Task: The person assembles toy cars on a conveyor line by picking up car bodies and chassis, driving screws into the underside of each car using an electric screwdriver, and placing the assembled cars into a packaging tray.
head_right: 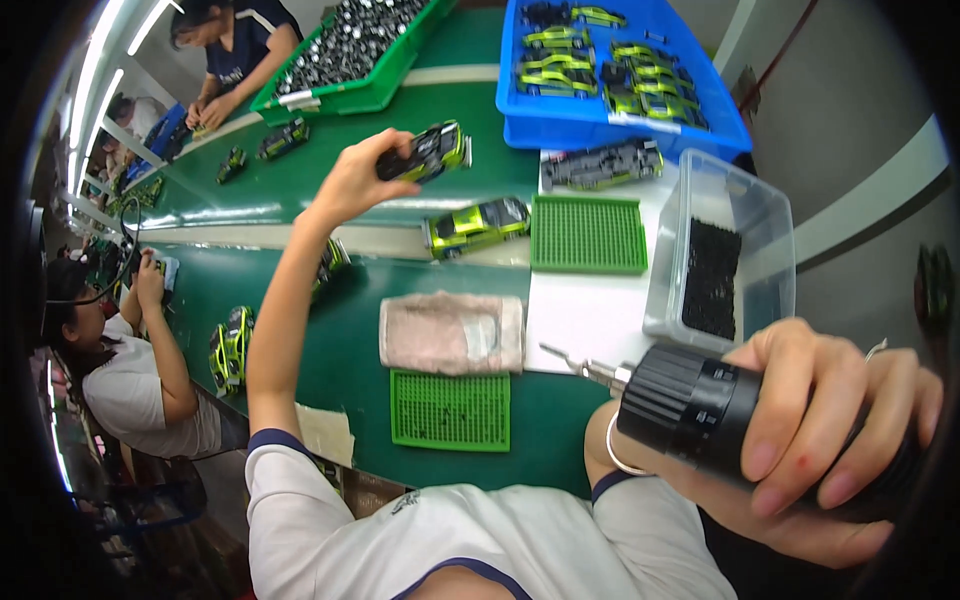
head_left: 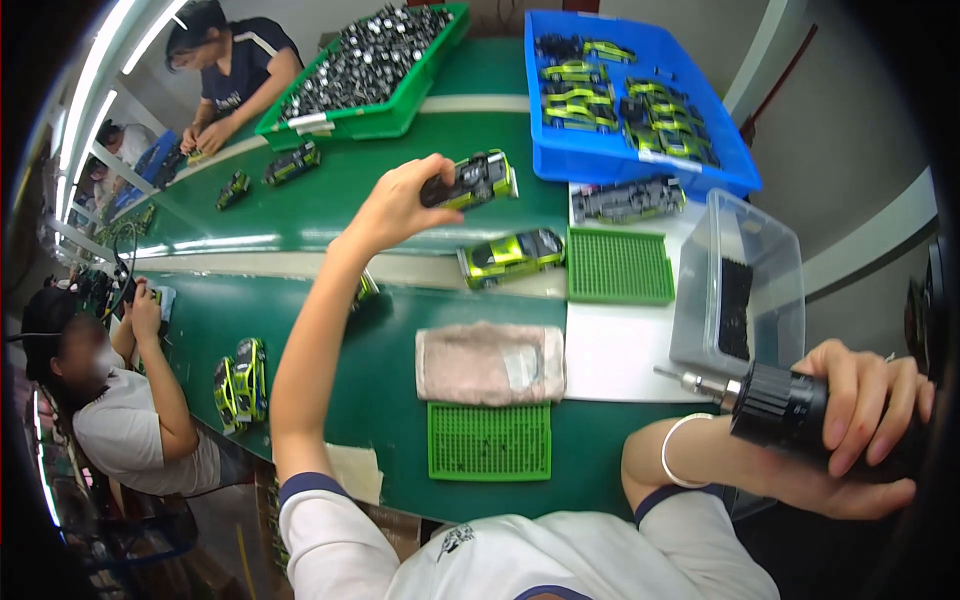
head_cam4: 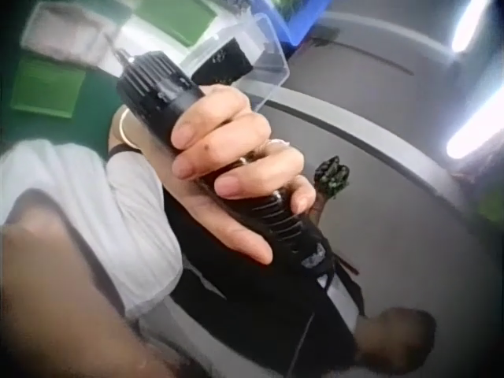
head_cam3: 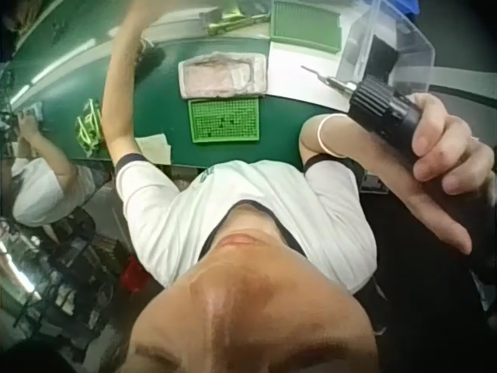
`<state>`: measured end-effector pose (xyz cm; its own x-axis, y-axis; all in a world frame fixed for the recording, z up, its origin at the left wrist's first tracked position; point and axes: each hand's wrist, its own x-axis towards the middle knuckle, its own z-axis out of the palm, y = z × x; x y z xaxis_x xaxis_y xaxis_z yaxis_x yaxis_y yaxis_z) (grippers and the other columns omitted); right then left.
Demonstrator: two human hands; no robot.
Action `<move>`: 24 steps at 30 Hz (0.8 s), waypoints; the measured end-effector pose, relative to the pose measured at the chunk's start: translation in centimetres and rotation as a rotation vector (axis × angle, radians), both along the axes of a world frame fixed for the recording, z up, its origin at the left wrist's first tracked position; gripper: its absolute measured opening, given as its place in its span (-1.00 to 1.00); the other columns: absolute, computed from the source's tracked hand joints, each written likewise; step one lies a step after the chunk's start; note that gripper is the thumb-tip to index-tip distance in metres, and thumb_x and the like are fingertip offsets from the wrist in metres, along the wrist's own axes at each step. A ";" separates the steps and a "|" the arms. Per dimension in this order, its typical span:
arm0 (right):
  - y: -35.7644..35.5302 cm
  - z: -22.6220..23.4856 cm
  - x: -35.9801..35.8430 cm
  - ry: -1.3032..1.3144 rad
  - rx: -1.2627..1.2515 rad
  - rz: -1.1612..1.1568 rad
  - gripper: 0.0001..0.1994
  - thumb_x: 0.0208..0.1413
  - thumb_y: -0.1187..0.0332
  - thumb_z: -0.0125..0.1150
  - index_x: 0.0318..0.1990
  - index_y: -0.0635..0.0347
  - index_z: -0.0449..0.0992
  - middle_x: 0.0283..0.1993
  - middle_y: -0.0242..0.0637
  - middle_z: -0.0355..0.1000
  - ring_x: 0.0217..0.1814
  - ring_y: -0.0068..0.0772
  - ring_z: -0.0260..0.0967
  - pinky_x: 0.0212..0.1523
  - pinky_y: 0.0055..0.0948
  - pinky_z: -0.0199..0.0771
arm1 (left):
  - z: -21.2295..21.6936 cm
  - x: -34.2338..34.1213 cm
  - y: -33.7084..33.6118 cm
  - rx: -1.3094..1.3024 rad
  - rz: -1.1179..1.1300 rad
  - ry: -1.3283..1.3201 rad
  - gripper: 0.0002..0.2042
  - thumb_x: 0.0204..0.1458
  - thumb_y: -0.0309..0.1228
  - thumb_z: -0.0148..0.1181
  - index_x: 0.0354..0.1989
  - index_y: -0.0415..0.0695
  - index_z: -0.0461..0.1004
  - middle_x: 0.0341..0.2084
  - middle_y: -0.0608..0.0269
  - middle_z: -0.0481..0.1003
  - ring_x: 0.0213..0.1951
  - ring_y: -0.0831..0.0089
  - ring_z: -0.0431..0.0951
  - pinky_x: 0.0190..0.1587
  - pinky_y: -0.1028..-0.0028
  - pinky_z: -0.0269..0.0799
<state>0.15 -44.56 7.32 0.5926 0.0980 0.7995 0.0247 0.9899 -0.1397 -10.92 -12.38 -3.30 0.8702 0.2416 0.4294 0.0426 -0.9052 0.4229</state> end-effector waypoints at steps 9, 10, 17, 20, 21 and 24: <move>1.8 -0.4 -2.0 0.055 -0.046 0.229 -0.48 -0.36 0.08 0.30 -0.30 0.18 0.22 -0.51 -0.50 0.14 -0.59 -0.68 0.12 -0.48 -0.65 0.20 | -2.4 -7.9 -12.4 0.051 -0.182 0.234 -0.64 -0.37 -0.36 0.29 -0.34 -0.10 0.30 -0.19 0.22 0.35 -0.18 0.24 0.33 -0.15 0.34 0.29; 2.1 -0.4 -2.5 0.076 -0.025 0.279 -0.43 -0.36 0.02 0.30 -0.27 0.19 0.22 -0.49 -0.48 0.13 -0.58 -0.65 0.12 -0.48 -0.63 0.19 | -2.6 -8.2 -12.6 0.050 -0.181 0.226 -0.64 -0.37 -0.36 0.29 -0.34 -0.10 0.30 -0.19 0.22 0.35 -0.18 0.24 0.33 -0.15 0.34 0.29; 1.7 -2.8 -4.0 -0.022 -0.265 0.147 -0.26 -0.29 -0.29 0.11 -0.10 0.12 0.15 -0.47 -0.40 0.11 -0.60 -0.56 0.11 -0.57 -0.53 0.19 | -4.4 -8.6 -13.0 0.005 -0.188 0.079 -0.63 -0.41 -0.32 0.31 -0.39 -0.11 0.32 -0.08 0.24 0.34 -0.19 0.24 0.34 -0.14 0.32 0.26; 3.5 -7.4 -4.9 -0.196 -0.376 0.253 -0.22 -0.27 -0.37 -0.04 -0.05 0.08 0.10 -0.53 -0.34 0.15 -0.67 -0.47 0.19 -0.63 -0.46 0.29 | -5.9 -9.7 -12.5 0.013 -0.159 0.008 -0.62 -0.41 -0.31 0.30 -0.35 -0.09 0.33 -0.05 0.25 0.33 -0.15 0.23 0.33 -0.11 0.31 0.24; 3.7 -8.8 -5.7 -0.167 -0.472 0.218 -0.22 -0.28 -0.38 -0.05 -0.07 0.09 0.09 -0.55 -0.31 0.17 -0.68 -0.45 0.21 -0.64 -0.46 0.31 | -6.3 -9.8 -12.3 0.011 -0.152 0.013 -0.50 -0.42 -0.25 0.32 -0.21 -0.08 0.32 0.00 0.20 0.29 -0.06 0.21 0.30 -0.02 0.29 0.20; 4.2 -11.6 -6.8 -0.163 -0.666 0.137 -0.24 -0.28 -0.38 -0.04 -0.14 0.10 0.05 -0.59 -0.30 0.17 -0.71 -0.45 0.20 -0.67 -0.50 0.31 | -5.3 -10.7 -12.4 -0.052 -0.066 -0.170 -0.34 -0.42 -0.17 0.34 -0.05 -0.10 0.25 0.03 0.12 0.25 0.02 0.20 0.25 0.07 0.29 0.12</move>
<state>-6.68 -40.35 -4.27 0.4176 0.6632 0.6211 -0.0218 0.6907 -0.7228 -21.61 -24.79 -8.63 0.8010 0.2118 0.5600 -0.0925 -0.8804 0.4652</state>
